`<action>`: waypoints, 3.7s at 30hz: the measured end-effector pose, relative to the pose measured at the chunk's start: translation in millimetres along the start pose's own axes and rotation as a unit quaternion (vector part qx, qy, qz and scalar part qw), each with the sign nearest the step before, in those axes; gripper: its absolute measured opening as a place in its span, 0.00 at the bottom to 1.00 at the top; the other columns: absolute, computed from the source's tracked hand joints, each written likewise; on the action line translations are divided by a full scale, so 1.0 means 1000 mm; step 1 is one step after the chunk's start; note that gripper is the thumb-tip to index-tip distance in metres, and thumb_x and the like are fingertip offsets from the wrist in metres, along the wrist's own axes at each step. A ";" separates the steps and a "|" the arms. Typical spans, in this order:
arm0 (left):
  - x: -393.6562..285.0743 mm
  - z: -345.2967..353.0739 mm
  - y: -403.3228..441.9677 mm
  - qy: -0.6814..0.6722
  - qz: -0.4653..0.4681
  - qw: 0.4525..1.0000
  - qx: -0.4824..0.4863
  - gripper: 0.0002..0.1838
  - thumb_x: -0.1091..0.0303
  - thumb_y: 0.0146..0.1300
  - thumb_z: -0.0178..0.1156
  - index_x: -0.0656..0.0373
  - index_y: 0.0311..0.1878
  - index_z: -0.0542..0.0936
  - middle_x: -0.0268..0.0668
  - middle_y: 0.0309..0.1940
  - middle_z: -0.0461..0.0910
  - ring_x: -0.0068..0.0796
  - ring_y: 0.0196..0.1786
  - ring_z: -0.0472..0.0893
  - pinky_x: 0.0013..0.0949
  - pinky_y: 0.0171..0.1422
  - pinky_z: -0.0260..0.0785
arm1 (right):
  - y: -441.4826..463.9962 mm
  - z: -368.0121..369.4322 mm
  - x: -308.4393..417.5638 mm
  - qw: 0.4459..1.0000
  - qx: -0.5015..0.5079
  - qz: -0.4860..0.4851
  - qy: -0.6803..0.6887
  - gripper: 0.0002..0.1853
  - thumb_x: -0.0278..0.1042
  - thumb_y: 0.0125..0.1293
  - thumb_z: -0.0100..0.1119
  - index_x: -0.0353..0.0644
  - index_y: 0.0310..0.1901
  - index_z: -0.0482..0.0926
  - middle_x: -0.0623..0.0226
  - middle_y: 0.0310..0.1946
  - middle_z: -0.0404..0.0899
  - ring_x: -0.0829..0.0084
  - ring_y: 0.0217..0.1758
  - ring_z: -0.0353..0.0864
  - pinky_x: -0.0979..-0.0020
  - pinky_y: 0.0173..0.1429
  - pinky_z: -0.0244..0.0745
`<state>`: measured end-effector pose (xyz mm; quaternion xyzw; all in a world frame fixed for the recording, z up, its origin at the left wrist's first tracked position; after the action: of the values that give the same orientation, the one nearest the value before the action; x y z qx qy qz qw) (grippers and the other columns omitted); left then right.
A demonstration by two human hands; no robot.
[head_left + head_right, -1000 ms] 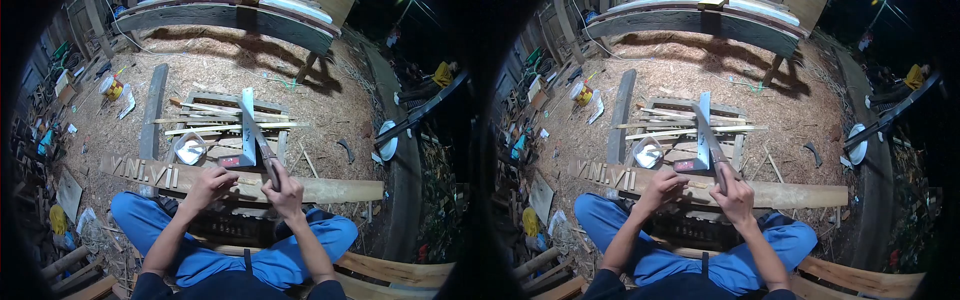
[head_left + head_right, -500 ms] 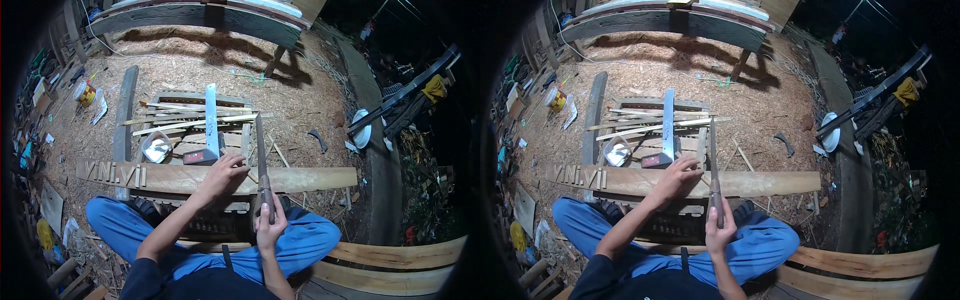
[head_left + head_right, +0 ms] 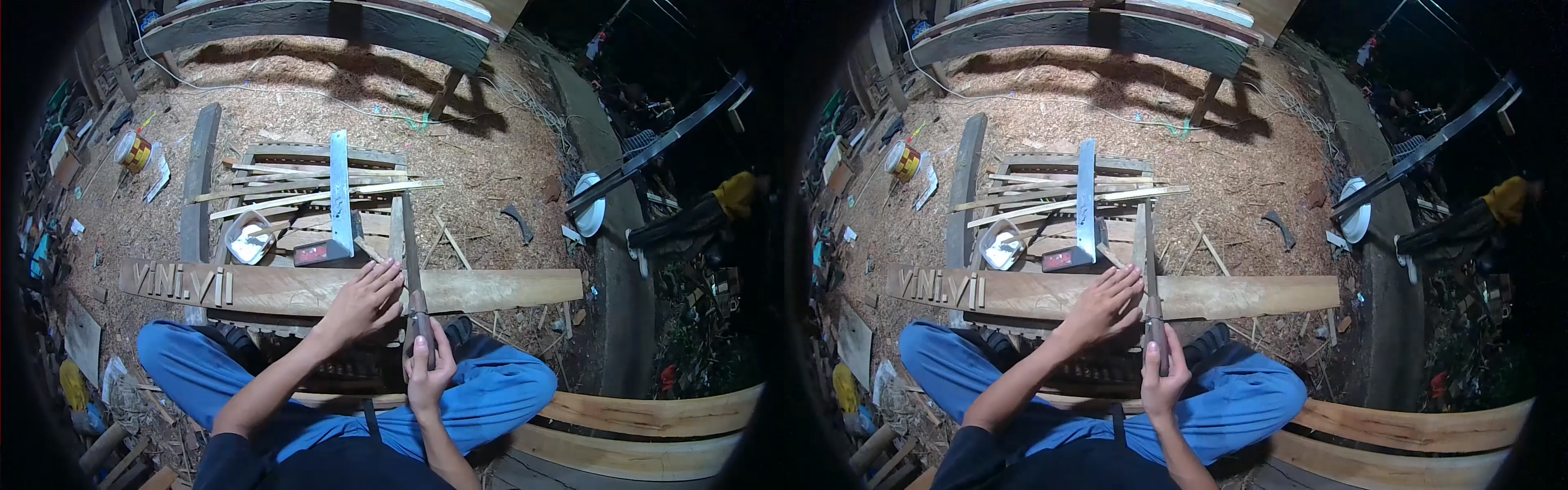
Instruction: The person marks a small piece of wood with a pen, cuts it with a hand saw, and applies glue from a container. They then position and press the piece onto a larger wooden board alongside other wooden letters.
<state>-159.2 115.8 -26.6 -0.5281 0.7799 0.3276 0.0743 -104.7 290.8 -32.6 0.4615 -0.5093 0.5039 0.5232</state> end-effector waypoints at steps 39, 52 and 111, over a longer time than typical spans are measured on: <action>0.007 0.011 0.000 0.083 0.038 0.995 0.050 0.27 0.60 0.68 0.69 0.59 0.67 0.78 0.46 0.78 0.72 0.44 0.82 0.68 0.50 0.84 0.60 | -0.012 0.028 0.026 0.959 0.048 -0.132 -0.245 0.23 0.30 0.78 0.62 0.29 0.70 0.73 0.47 0.42 0.89 0.67 0.40 0.93 0.65 0.46 0.86; 0.007 0.010 -0.003 0.083 0.041 0.994 0.065 0.30 0.60 0.66 0.70 0.61 0.69 0.77 0.48 0.78 0.71 0.45 0.83 0.66 0.50 0.86 0.58 | -0.015 0.034 0.025 0.962 0.039 -0.097 -0.253 0.23 0.32 0.79 0.62 0.30 0.69 0.74 0.49 0.37 0.89 0.70 0.36 0.92 0.66 0.40 0.84; 0.004 0.009 -0.001 0.089 0.035 0.994 0.044 0.31 0.60 0.67 0.69 0.58 0.71 0.77 0.45 0.78 0.73 0.43 0.82 0.69 0.51 0.84 0.61 | -0.016 0.024 0.029 0.976 0.018 -0.083 -0.198 0.21 0.33 0.79 0.61 0.30 0.67 0.75 0.47 0.43 0.88 0.65 0.41 0.91 0.65 0.45 0.84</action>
<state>-162.2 118.0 -35.3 -0.5241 0.8148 0.2474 0.0162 -91.2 267.9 -1.9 0.6021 -0.5539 0.3661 0.4434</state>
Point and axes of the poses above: each hand's wrist, its own y-axis towards the middle knuckle, its own z-axis out of the palm, x = y × z, the point moved 7 cm from there along y, towards the middle knuckle
